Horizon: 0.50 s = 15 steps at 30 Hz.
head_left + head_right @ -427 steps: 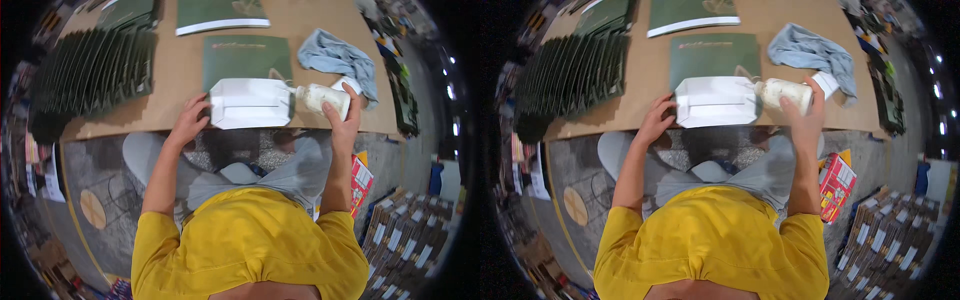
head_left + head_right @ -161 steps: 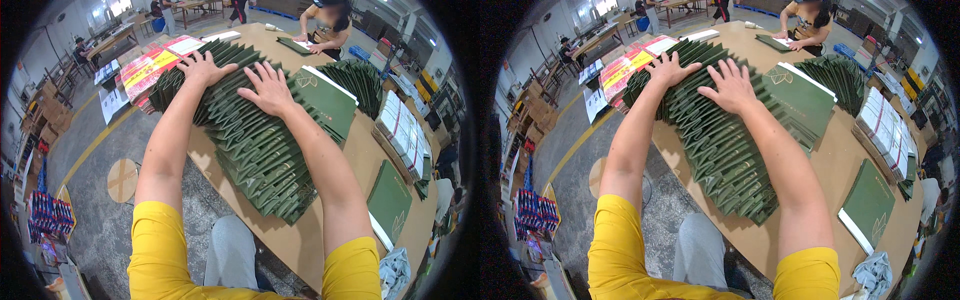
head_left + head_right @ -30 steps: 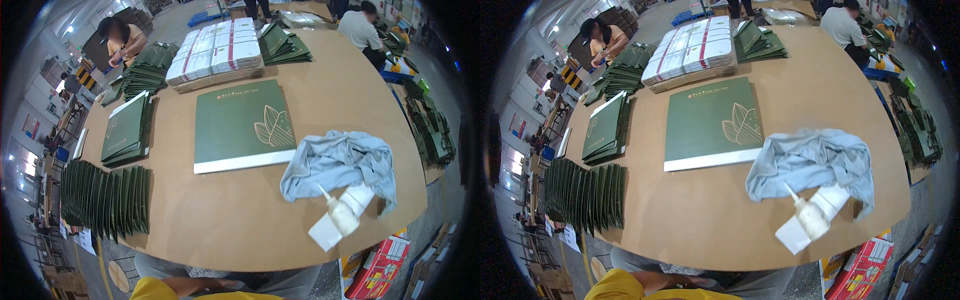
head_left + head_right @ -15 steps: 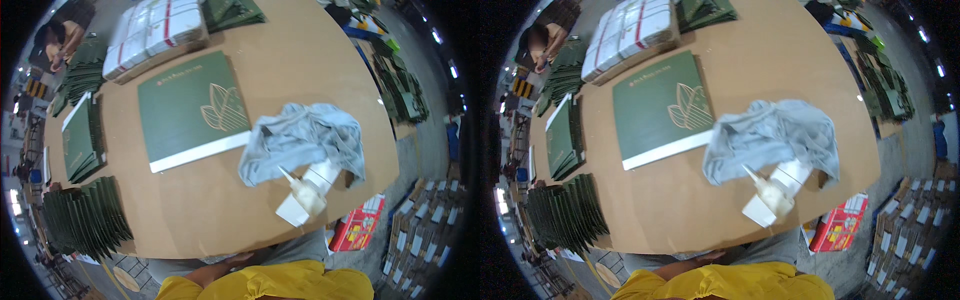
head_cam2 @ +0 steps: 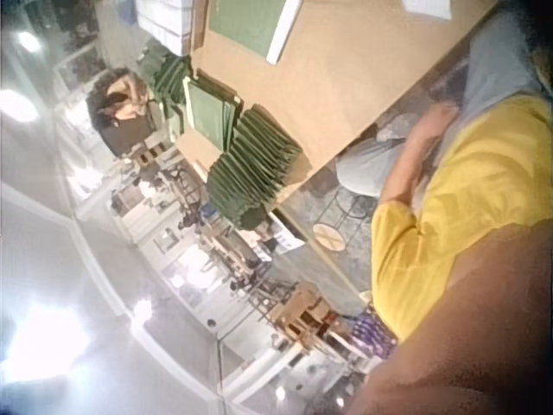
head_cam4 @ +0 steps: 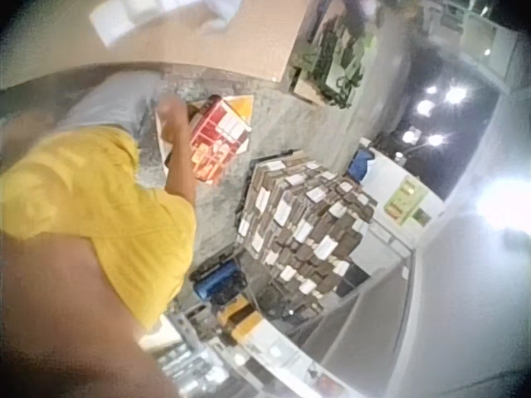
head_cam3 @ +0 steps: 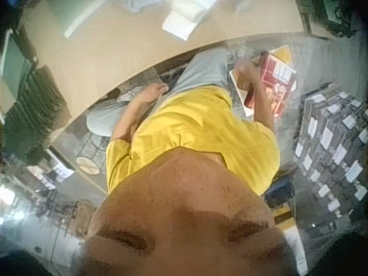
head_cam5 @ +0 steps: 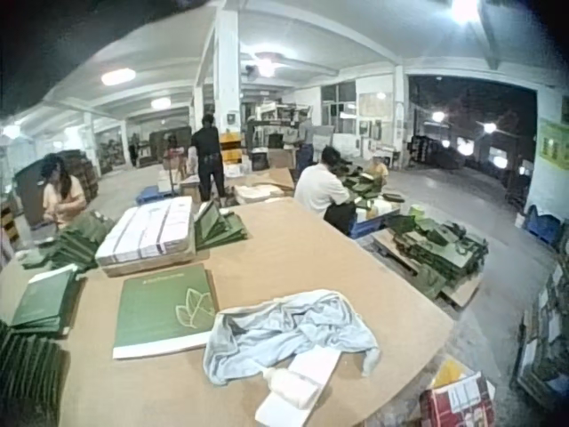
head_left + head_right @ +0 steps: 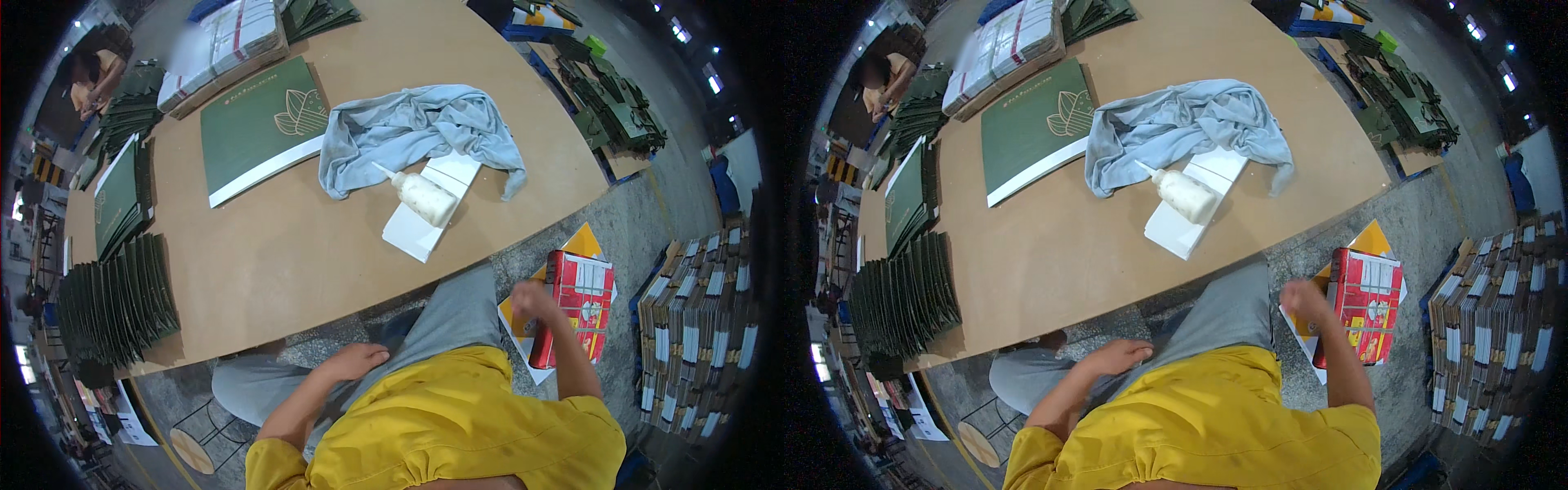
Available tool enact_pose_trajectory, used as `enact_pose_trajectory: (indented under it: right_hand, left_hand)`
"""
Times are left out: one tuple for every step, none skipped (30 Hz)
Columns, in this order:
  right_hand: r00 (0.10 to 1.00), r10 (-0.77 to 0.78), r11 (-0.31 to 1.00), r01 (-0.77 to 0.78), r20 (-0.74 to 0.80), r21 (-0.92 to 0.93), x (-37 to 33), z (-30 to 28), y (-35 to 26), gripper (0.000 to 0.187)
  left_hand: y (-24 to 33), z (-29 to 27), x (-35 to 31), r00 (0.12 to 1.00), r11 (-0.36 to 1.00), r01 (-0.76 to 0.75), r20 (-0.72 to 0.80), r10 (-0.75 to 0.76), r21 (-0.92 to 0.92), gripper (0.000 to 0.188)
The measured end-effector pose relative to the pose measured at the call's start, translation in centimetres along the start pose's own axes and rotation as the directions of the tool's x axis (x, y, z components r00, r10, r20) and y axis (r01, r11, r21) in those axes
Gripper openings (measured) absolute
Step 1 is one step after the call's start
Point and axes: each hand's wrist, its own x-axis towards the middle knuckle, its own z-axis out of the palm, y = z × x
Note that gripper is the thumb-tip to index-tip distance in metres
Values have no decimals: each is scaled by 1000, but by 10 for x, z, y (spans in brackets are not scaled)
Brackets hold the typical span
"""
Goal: Applying glue and folding the bottom flap of paper bags to assemble them.
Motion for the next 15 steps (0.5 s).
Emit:
enact_pose_trajectory:
  right_hand:
    - [958, 278, 901, -238, -63, 362, 10, -32, -55, 17]
    - [983, 155, 847, -78, -103, 525, 18, -57, -75, 12]
    - [973, 77, 887, 33, -218, 460, 29, -79, -99, 11]
    - [946, -10, 912, 142, -325, 386, 46, -93, -122, 10]
    - [867, -129, 946, 253, -481, 202, 67, -99, -144, 10]
    - [756, -262, 944, 329, -600, 2, 90, -103, -164, 15]
    - [677, -390, 917, 349, -625, -193, 110, -107, -176, 22]
    - [591, -511, 859, 339, -624, -383, 128, -111, -185, 29]
    - [573, -549, 831, 296, -609, -471, 151, -113, -186, 33]
    - [554, -589, 793, 258, -588, -551, 176, -109, -184, 37]
    - [552, -588, 795, 261, -592, -547, 197, -99, -181, 37]
    - [595, -557, 801, 198, -580, -566, 216, -90, -178, 41]
    - [633, -527, 798, 139, -566, -587, 230, -86, -176, 45]
    - [627, -534, 797, 148, -567, -586, 239, -85, -171, 45]
    - [656, -530, 773, 114, -537, -624, 241, -80, -164, 46]
  left_hand:
    - [16, -16, -12, 996, 976, -76, 35, 85, -206, 48]
    - [28, -29, -16, 982, 901, -145, 49, 180, -408, 38]
    - [32, -40, -15, 982, 880, -189, -76, 173, -435, 33]
    - [35, -52, -12, 968, 861, -232, -199, 156, -454, 31]
    - [38, -65, -4, 913, 856, -293, -390, 119, -425, 32]
    - [42, -80, 8, 821, 855, -348, -565, 79, -386, 34]
    - [47, -97, 22, 754, 897, -315, -656, 37, -311, 48]
    - [53, -112, 37, 676, 932, -273, -737, 10, -239, 64]
    - [54, -115, 59, 677, 932, -278, -736, 18, -233, 64]
    - [52, -116, 84, 584, 983, -174, -797, 155, 64, 80]
    - [52, -118, 100, 509, 939, -28, -804, 308, 342, 98]
    - [56, -122, 106, 509, 938, -23, -804, 309, 346, 98]
    - [60, -128, 109, 524, 950, 43, -816, 243, 310, 104]
    - [62, -135, 112, 534, 955, 109, -827, 176, 274, 110]
    - [58, -143, 117, 533, 954, 112, -827, 178, 277, 110]
